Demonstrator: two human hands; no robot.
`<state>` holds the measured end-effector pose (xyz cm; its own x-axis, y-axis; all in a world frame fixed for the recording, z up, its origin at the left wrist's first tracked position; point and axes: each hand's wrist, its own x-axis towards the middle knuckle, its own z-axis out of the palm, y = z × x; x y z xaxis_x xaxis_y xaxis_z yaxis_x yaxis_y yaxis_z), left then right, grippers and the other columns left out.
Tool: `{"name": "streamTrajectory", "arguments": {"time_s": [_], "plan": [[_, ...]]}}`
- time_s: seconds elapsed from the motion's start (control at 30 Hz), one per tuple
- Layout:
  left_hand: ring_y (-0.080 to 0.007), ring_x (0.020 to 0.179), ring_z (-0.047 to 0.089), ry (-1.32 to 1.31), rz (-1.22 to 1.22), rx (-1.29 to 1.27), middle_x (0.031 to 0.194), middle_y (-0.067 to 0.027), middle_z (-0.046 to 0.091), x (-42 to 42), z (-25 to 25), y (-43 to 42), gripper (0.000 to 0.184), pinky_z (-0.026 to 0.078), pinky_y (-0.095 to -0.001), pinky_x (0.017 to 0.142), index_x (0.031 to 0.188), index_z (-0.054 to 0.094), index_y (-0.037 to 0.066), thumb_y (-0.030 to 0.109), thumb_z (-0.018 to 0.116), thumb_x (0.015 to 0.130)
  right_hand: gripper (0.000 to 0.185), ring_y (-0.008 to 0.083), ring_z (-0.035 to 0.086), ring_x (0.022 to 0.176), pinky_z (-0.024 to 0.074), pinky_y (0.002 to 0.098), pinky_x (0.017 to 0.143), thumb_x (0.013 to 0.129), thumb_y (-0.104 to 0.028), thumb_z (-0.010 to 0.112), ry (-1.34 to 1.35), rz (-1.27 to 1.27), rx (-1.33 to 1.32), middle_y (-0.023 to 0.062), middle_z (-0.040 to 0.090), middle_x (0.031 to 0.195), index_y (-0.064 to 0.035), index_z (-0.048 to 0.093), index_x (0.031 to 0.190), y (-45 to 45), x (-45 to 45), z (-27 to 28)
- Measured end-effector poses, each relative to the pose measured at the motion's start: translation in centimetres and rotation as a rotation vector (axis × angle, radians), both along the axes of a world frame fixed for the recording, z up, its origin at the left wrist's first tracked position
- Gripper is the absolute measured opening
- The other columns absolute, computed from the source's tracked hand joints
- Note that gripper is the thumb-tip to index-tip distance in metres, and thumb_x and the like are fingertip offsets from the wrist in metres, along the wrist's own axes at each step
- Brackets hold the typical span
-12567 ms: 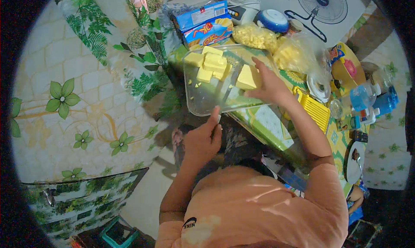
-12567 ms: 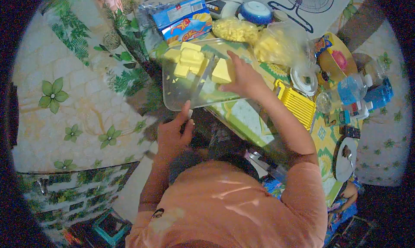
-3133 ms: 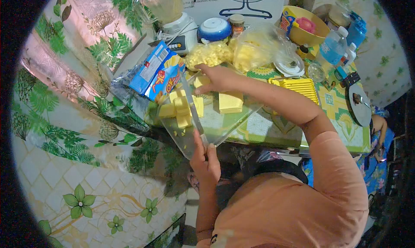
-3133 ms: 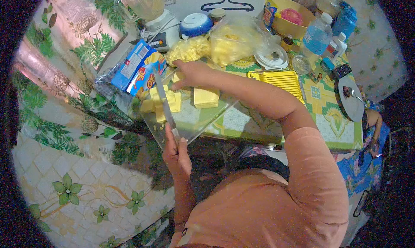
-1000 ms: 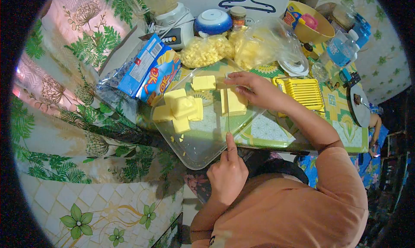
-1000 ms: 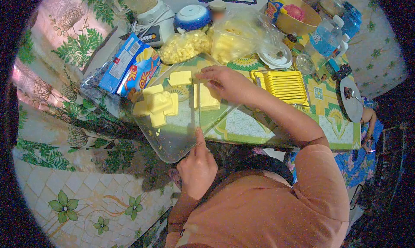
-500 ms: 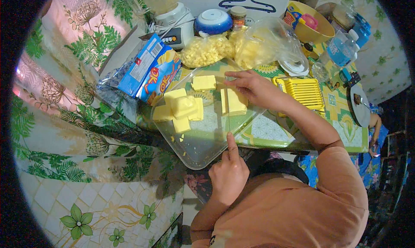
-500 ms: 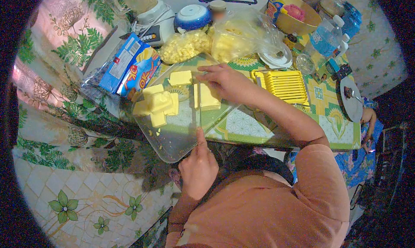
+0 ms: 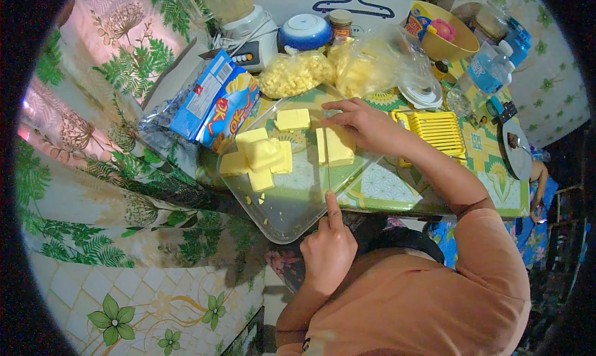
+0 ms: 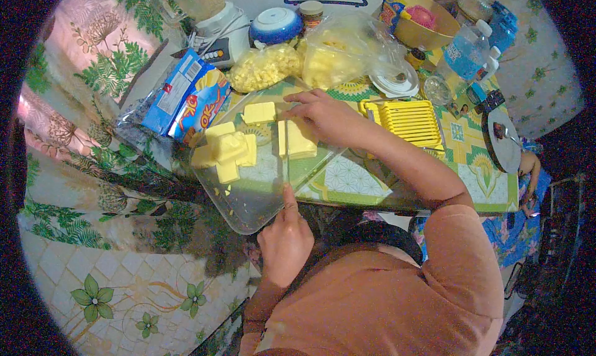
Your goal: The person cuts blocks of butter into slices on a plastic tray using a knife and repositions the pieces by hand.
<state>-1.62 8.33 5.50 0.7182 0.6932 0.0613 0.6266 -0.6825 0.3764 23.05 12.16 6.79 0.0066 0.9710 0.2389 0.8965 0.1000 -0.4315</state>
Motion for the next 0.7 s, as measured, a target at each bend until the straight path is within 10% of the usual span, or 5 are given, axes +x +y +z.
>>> {"name": "streamTrajectory", "arguments": {"time_s": [0.7], "plan": [[-0.0293, 0.047, 0.061, -0.044, -0.034, 0.127, 0.071, -0.0139, 0.064, 0.0, -0.8, 0.3, 0.065, 0.051, -0.0417, 0.043, 0.139, 0.043, -0.005, 0.011, 0.059, 0.078, 0.037, 0.0356, 0.051, 0.12, 0.0451, 0.0422, 0.101, 0.087, -0.008, 0.055, -0.005, 0.062, -0.073, 0.0129, 0.054, 0.133, -0.0203, 0.068, 0.119, 1.1, 1.1, -0.3]]}}
